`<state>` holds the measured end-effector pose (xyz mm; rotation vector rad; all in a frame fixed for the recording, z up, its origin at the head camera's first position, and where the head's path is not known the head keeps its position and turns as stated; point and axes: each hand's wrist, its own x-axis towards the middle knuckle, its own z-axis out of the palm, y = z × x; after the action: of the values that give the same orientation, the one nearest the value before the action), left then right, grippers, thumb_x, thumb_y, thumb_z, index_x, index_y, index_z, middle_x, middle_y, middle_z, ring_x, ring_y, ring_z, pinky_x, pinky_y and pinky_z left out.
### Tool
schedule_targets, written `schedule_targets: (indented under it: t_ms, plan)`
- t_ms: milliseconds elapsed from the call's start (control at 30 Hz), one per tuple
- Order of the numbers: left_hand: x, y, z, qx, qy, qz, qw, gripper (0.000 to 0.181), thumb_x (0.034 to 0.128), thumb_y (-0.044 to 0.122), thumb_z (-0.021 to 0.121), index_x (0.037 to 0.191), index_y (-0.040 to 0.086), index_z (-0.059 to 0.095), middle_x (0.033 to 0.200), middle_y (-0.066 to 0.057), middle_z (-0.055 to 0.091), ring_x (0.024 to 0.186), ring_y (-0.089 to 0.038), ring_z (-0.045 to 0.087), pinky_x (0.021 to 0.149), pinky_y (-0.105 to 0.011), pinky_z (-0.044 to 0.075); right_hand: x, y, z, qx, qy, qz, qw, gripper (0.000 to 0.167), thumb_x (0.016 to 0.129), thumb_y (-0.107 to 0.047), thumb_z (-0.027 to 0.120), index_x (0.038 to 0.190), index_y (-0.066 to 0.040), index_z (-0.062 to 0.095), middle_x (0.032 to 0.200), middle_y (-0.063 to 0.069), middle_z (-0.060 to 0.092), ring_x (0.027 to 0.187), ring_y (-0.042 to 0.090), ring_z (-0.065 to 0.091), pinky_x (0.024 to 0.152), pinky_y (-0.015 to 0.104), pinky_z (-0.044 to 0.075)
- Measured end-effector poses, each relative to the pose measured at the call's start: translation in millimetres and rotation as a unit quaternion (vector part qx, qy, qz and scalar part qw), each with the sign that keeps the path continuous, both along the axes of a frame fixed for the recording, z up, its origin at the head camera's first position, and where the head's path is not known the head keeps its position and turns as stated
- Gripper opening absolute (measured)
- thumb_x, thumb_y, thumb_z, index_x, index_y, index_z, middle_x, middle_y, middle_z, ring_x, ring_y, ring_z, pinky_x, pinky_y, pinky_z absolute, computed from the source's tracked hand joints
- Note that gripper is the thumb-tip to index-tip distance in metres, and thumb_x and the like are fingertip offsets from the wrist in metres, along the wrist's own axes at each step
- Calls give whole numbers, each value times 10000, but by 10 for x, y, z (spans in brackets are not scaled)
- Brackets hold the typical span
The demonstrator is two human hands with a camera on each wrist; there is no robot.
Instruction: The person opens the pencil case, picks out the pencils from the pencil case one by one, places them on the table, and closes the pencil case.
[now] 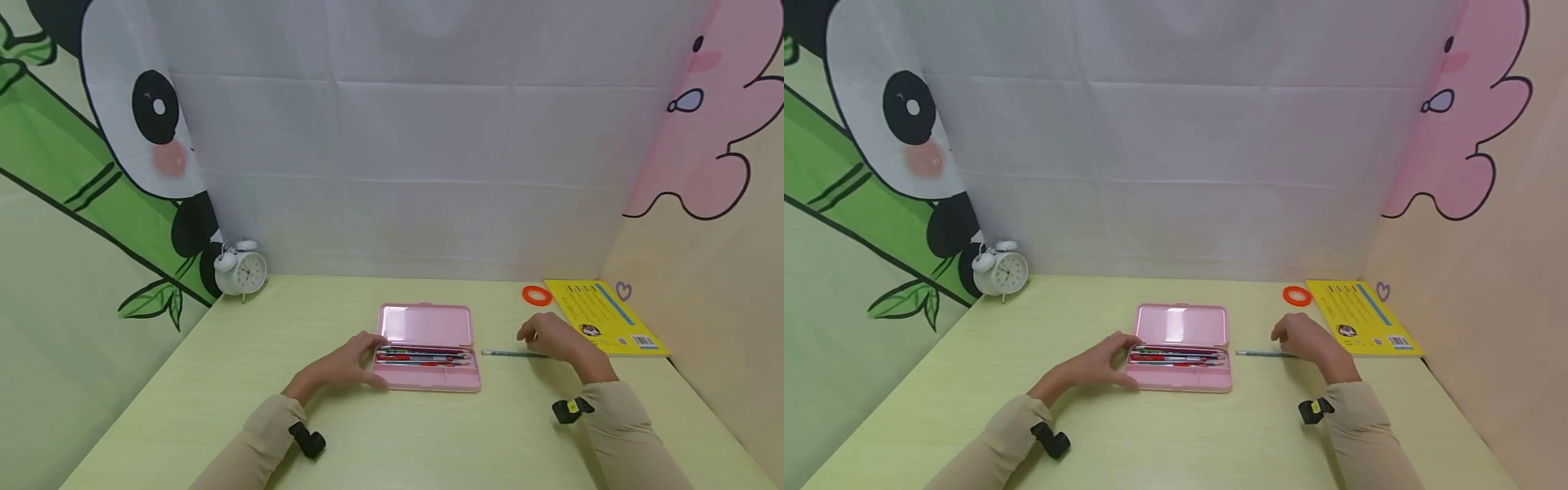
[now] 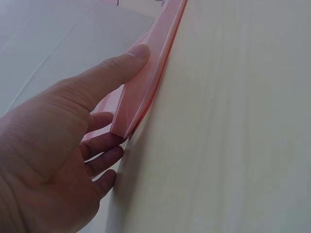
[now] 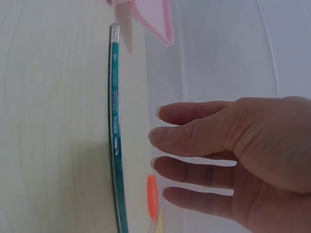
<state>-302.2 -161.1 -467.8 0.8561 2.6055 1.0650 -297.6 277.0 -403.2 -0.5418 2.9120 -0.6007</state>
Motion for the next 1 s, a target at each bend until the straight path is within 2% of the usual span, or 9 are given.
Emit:
schedule_targets:
  t_ms: [133, 300, 500, 733, 1000]
  plan:
    - [13, -13, 6, 23, 46, -40, 10000, 867, 738, 479, 863, 1419, 99, 484, 1372, -19, 471, 1323, -235, 397, 1125, -471, 310, 42, -184, 82, -208, 235, 232, 9992, 212, 885, 64, 669, 1075, 17, 749, 1002, 130, 717, 837, 206, 615, 784, 380, 553]
    - [32, -24, 30, 22, 58, -61, 10000, 864, 736, 465, 867, 1415, 91, 485, 1367, -22, 473, 1321, -230, 397, 1128, -464, 305, 87, -510, 88, -508, 539, 557, 9957, 189, 872, 68, 703, 1056, 37, 736, 947, 110, 698, 806, 176, 598, 737, 321, 544]
    - [31, -24, 41, 7, 32, -65, 10000, 882, 740, 495, 855, 1428, 94, 476, 1366, -20, 469, 1313, -225, 406, 1120, -466, 323, 141, -935, 67, -821, 495, 1064, 9897, 155, 870, 64, 717, 1013, 14, 750, 932, 54, 704, 821, 169, 620, 751, 311, 560]
    - [12, -29, 16, 19, 85, -129, 9999, 885, 740, 485, 858, 1428, 85, 472, 1380, -27, 467, 1324, -222, 403, 1123, -458, 318, 93, -1340, -11, -367, 896, 1741, 9800, 100, 876, 56, 705, 930, 9, 776, 880, 69, 726, 776, 141, 621, 740, 300, 556]
    - [44, -42, 67, 48, 28, -116, 9999, 883, 740, 492, 856, 1429, 96, 472, 1385, -28, 463, 1330, -228, 398, 1128, -460, 312, 42, -1596, -17, -107, 887, 1688, 9816, 101, 898, 36, 688, 889, -10, 778, 841, 46, 721, 747, 138, 601, 755, 334, 551]
